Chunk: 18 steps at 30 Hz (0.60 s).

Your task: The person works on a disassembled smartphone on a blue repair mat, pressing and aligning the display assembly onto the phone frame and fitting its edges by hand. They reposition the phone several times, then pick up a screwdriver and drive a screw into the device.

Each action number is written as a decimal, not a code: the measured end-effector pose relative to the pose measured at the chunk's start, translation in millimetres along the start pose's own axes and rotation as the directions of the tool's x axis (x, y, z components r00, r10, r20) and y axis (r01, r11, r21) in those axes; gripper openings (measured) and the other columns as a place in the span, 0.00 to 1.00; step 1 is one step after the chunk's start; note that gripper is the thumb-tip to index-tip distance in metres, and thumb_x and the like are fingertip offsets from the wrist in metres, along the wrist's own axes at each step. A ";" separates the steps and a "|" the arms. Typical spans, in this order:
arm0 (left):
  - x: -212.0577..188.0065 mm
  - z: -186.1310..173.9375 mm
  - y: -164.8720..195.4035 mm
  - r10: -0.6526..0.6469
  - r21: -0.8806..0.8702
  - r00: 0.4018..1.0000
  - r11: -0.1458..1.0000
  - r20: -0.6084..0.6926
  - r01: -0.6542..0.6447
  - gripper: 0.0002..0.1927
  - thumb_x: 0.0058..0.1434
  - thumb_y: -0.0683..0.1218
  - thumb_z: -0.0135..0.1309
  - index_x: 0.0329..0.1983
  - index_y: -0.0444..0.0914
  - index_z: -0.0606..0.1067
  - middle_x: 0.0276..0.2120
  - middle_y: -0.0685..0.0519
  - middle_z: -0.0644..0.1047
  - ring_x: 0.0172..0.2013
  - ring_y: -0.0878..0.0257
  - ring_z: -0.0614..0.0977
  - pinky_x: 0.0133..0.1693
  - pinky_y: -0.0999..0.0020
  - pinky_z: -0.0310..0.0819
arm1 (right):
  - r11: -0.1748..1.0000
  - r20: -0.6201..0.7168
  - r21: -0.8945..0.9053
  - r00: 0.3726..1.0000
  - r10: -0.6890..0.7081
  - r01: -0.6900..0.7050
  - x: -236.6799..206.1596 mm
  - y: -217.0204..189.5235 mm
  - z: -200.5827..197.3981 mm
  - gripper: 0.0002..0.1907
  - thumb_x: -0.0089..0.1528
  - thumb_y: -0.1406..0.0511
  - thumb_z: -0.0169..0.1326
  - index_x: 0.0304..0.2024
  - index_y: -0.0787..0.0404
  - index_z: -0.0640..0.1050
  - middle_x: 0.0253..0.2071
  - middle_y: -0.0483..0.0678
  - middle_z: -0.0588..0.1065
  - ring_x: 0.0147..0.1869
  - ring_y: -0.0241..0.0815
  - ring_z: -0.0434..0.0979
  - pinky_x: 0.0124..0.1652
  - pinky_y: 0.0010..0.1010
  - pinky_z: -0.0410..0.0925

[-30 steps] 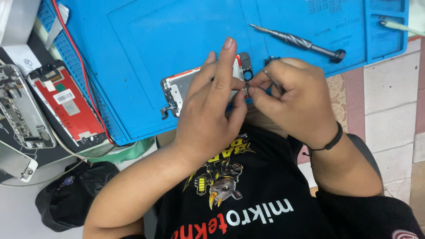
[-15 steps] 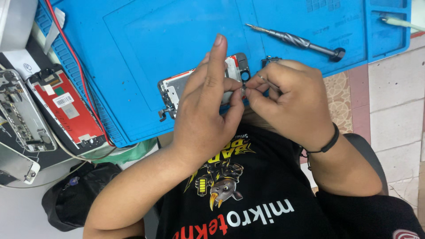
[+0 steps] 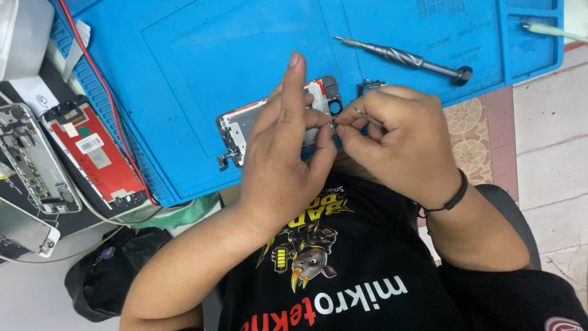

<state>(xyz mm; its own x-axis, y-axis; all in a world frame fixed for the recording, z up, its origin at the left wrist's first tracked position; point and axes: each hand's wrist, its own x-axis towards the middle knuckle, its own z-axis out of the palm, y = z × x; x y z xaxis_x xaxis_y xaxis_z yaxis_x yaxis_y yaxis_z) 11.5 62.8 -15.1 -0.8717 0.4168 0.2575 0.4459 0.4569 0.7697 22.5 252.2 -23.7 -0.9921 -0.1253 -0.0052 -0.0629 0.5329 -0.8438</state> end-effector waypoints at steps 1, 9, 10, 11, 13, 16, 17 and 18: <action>0.3 0.1 0.0 0.010 0.006 1.000 1.000 -0.006 -0.010 0.46 0.64 0.33 0.59 0.77 0.33 0.44 0.42 0.50 0.79 0.46 0.60 0.83 0.69 0.59 0.70 | 1.000 0.002 -0.001 1.000 -0.002 0.002 0.2 0.4 -0.4 0.08 0.56 0.71 0.65 0.39 0.64 0.83 0.29 0.48 0.77 0.23 0.32 0.71 0.25 0.25 0.62; 1.4 -0.1 0.1 -0.007 -0.003 1.000 1.000 0.010 0.007 0.46 0.65 0.33 0.59 0.76 0.33 0.44 0.40 0.50 0.79 0.46 0.59 0.82 0.69 0.60 0.70 | 1.000 0.015 0.017 1.000 -0.012 0.011 0.6 1.7 -2.0 0.09 0.58 0.71 0.65 0.41 0.62 0.84 0.23 0.45 0.70 0.31 0.33 0.79 0.29 0.25 0.66; 1.4 -0.3 0.0 -0.001 0.006 1.000 1.000 0.007 0.001 0.46 0.65 0.33 0.59 0.76 0.33 0.44 0.40 0.51 0.79 0.46 0.59 0.82 0.69 0.59 0.69 | 1.000 0.019 0.014 1.000 -0.012 0.011 0.8 1.7 -2.0 0.09 0.57 0.71 0.65 0.41 0.63 0.84 0.23 0.46 0.70 0.30 0.34 0.79 0.28 0.25 0.66; 1.3 -0.1 0.1 0.007 0.015 1.000 1.000 0.004 -0.007 0.46 0.64 0.33 0.59 0.76 0.33 0.44 0.39 0.51 0.79 0.46 0.58 0.82 0.69 0.59 0.69 | 1.000 0.021 0.010 1.000 -0.012 0.011 0.6 1.7 -2.4 0.09 0.57 0.72 0.65 0.41 0.63 0.84 0.23 0.46 0.70 0.30 0.34 0.78 0.28 0.26 0.66; 1.7 0.4 -0.4 0.007 0.022 1.000 1.000 0.007 -0.007 0.45 0.65 0.33 0.59 0.76 0.33 0.44 0.39 0.51 0.79 0.46 0.57 0.81 0.67 0.60 0.69 | 1.000 0.020 0.012 1.000 -0.018 0.018 1.0 2.0 -2.9 0.09 0.57 0.72 0.65 0.41 0.62 0.84 0.23 0.46 0.69 0.30 0.34 0.78 0.29 0.26 0.66; 1.3 0.7 -0.3 -0.004 0.019 1.000 1.000 0.016 0.003 0.45 0.66 0.34 0.59 0.77 0.33 0.43 0.39 0.51 0.79 0.46 0.56 0.81 0.65 0.62 0.70 | 0.999 0.017 0.023 1.000 -0.026 0.025 1.1 1.7 -3.4 0.09 0.58 0.72 0.64 0.41 0.62 0.84 0.23 0.45 0.69 0.31 0.34 0.78 0.30 0.25 0.67; 1.4 0.9 -0.5 0.007 0.020 1.000 1.000 0.009 -0.007 0.45 0.66 0.33 0.59 0.77 0.33 0.43 0.39 0.51 0.79 0.46 0.57 0.81 0.66 0.61 0.69 | 1.000 0.019 0.020 1.000 -0.023 0.023 1.3 1.7 -3.7 0.09 0.57 0.71 0.65 0.41 0.62 0.84 0.23 0.45 0.70 0.29 0.34 0.77 0.30 0.26 0.66; 1.6 1.0 -0.8 0.018 0.021 1.000 1.000 0.003 -0.018 0.45 0.66 0.33 0.59 0.77 0.33 0.43 0.38 0.51 0.79 0.46 0.57 0.81 0.67 0.60 0.69 | 1.000 0.020 0.016 1.000 -0.021 0.021 1.8 1.8 -3.6 0.09 0.57 0.71 0.65 0.41 0.62 0.84 0.23 0.46 0.70 0.28 0.34 0.75 0.29 0.26 0.66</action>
<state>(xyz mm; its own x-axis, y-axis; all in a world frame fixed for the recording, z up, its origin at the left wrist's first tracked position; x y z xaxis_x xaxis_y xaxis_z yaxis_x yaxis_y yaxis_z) 9.9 63.9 -15.9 -0.8632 0.4269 0.2696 0.4655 0.4661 0.7524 20.2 256.0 -23.3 -0.9882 -0.1532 0.0022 -0.0819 0.5164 -0.8524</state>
